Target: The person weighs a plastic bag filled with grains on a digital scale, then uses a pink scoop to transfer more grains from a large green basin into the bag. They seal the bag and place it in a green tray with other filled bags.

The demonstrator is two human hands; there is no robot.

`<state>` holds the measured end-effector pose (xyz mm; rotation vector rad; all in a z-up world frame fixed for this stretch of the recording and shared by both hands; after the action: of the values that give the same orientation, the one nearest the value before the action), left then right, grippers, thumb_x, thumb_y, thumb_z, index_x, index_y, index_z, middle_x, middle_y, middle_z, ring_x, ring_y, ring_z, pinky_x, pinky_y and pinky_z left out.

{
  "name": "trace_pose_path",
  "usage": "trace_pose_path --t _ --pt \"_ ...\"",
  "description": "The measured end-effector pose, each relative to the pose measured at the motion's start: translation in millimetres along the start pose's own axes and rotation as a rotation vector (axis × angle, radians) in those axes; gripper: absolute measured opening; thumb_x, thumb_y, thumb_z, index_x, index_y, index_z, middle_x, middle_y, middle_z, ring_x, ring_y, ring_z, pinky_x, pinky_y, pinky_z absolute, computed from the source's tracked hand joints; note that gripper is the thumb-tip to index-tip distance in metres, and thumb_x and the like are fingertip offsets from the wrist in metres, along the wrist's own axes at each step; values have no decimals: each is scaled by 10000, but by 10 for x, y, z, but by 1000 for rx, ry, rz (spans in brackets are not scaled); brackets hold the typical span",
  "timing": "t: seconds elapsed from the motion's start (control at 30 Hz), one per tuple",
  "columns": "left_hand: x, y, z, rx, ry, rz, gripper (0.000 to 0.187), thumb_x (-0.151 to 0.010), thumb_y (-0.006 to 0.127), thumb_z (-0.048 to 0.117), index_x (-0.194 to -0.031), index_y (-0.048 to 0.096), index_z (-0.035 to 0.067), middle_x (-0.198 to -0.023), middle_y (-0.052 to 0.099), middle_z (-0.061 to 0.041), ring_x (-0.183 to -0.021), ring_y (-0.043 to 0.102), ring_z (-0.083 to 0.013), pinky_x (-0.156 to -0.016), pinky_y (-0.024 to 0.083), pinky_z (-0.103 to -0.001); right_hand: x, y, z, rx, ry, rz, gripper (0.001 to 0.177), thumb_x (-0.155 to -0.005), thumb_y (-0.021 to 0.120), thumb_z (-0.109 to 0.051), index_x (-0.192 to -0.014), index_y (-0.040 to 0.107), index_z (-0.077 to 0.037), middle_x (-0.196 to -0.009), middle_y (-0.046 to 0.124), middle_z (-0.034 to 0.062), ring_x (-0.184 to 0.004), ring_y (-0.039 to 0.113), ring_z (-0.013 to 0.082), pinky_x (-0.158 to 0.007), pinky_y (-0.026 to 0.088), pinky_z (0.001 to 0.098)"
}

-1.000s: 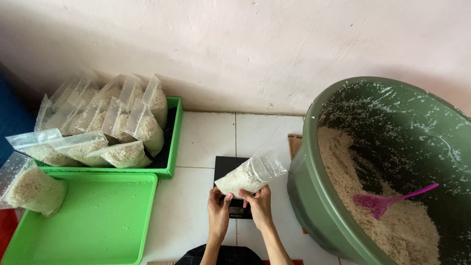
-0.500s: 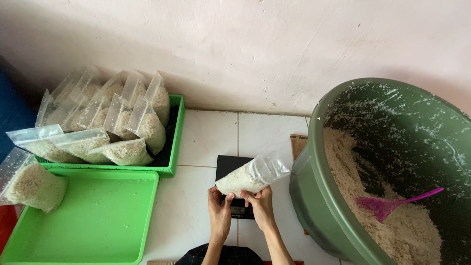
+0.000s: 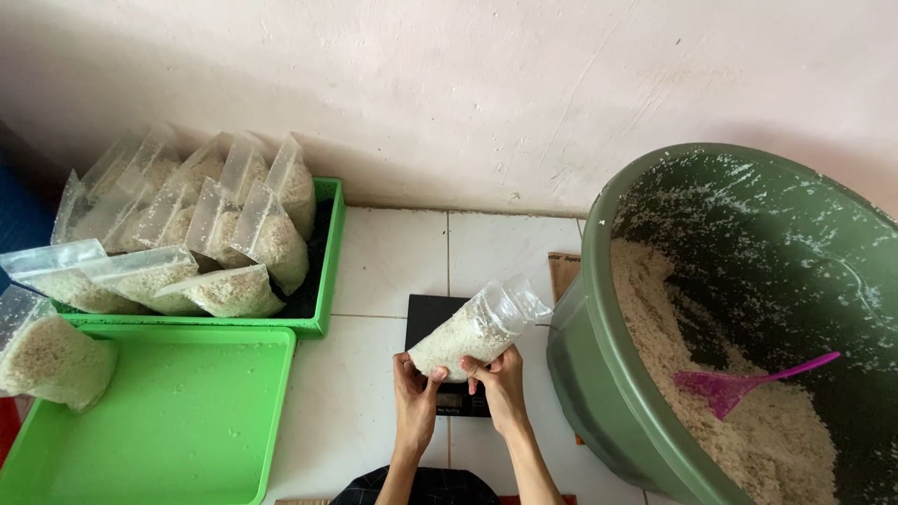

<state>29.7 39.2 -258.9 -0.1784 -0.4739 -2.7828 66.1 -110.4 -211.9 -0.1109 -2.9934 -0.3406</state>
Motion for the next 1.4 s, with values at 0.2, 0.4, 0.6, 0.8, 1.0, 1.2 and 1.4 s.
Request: trace_pose_path --t 0.2,0.4,0.6,0.8,1.0,1.2,1.4 --pt "36 22 94 -98 -47 -4 600 -748 719 415 -1196 526 64 -1184 692 -120 -1072 717 -211 -879 565 -328 -60 -119 161 -37 5 73 419 -664 822 55 -989 559 23 -875 640 156 -605 518 217 -402 423 323" --pt "53 -174 146 -278 -9 191 496 -852 553 511 -1169 542 129 -1012 682 -100 -927 644 -195 -837 499 -345 -67 -201 191 72 -35 140 524 -626 860 -90 -1052 575 16 -925 693 145 -676 602 214 -445 458 308" --pt "26 -191 145 -228 93 183 396 -931 512 431 -1164 589 121 -982 645 -57 -929 608 -153 -828 484 -297 -41 -66 157 220 -39 55 557 -627 869 -141 -1110 622 -13 -1022 730 114 -881 693 220 -599 571 325" --pt "11 -166 185 -205 113 151 342 -950 530 331 -1185 621 99 -959 638 -34 -978 604 -152 -839 516 -313 -33 -34 263 210 -4 6 653 -630 875 -158 -1200 582 -36 -1118 696 100 -980 700 242 -792 627 347" --pt "26 -155 189 -218 124 136 389 -931 547 370 -1199 625 100 -972 636 -31 -962 607 -155 -828 526 -311 -19 -65 247 301 -29 -1 707 -567 827 -28 -1220 559 -66 -1126 666 86 -1012 644 209 -816 570 302" --pt "32 -143 185 -228 136 128 335 -946 538 331 -1182 634 114 -947 613 -17 -921 575 -145 -782 498 -293 -11 -66 172 471 -34 4 727 -539 724 59 -1227 557 -106 -1043 632 31 -637 464 96 -513 422 229" --pt "20 -178 158 -217 132 136 336 -944 532 326 -1192 614 114 -1028 629 -35 -987 593 -162 -857 514 -322 -33 -139 190 538 -28 28 841 -556 643 131 -1344 504 -127 -1113 641 42 -526 481 112 -488 491 264"
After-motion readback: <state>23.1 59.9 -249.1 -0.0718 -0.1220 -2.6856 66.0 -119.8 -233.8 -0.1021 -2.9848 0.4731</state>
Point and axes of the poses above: each hand's wrist, its own x-axis away from the middle knuckle, its own y-axis out of the palm, z = x × y, the point moved 8 cm from there along -x, towards the middle knuckle
